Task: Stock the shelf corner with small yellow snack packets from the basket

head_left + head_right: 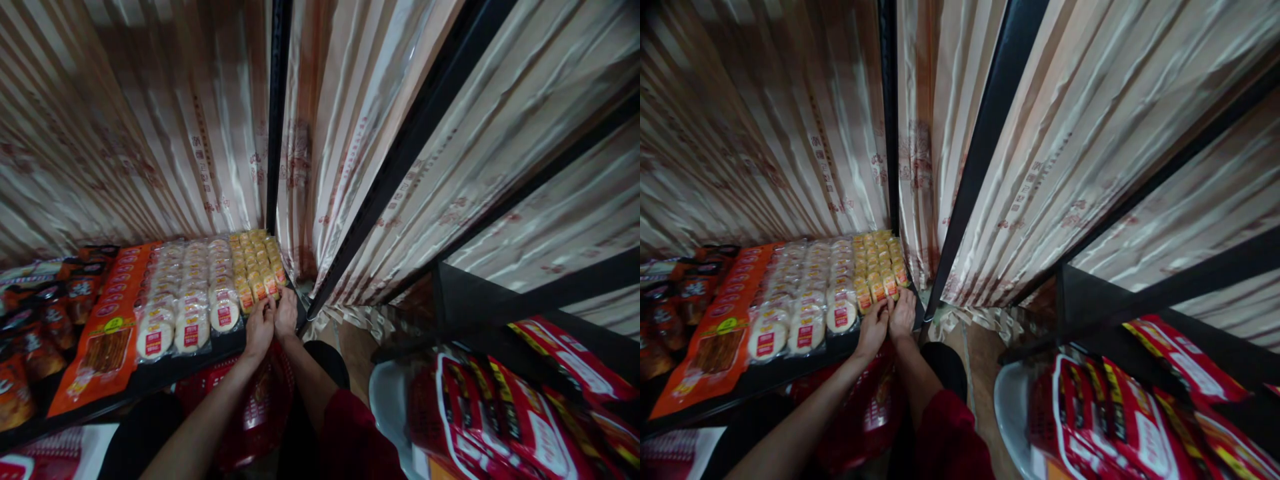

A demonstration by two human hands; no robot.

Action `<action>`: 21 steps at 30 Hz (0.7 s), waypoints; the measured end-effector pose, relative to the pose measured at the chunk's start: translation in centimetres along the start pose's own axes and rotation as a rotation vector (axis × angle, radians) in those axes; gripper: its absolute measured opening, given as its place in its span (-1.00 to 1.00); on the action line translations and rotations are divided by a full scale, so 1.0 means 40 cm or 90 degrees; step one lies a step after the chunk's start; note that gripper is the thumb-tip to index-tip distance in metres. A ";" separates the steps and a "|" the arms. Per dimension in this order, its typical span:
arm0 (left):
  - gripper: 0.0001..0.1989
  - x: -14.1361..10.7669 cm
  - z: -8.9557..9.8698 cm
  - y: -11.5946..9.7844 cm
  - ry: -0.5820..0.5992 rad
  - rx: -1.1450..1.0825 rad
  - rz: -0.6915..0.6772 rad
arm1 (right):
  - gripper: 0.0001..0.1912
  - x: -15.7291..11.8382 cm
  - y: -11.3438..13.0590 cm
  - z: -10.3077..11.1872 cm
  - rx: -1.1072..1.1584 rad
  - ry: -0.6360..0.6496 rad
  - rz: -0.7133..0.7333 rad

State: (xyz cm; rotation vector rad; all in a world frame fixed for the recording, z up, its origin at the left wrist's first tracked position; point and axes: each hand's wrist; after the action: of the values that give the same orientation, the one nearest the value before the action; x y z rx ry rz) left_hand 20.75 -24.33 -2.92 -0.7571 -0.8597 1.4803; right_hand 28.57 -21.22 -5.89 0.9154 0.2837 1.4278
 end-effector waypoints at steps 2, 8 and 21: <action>-0.67 -0.002 0.001 -0.004 -0.005 -0.002 0.005 | -0.72 -0.001 -0.002 0.000 -0.008 0.006 0.000; -0.66 -0.007 0.008 -0.017 0.001 -0.001 0.012 | -0.63 -0.007 -0.011 -0.005 -0.002 -0.004 0.011; -0.68 -0.064 -0.002 -0.023 0.050 0.007 0.021 | -0.66 -0.066 -0.012 0.020 0.069 -0.041 0.009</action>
State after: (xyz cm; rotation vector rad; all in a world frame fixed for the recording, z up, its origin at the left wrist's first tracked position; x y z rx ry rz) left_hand 21.49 -26.84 -2.21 -0.8189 -0.7836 1.4730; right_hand 28.97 -23.91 -6.60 1.0523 0.3095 1.4031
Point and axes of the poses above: each hand's wrist, its own x-axis towards the middle knuckle, its own z-axis out of the back of the hand, y = z × x, and after that the axes turned 5 degrees about y, right-handed
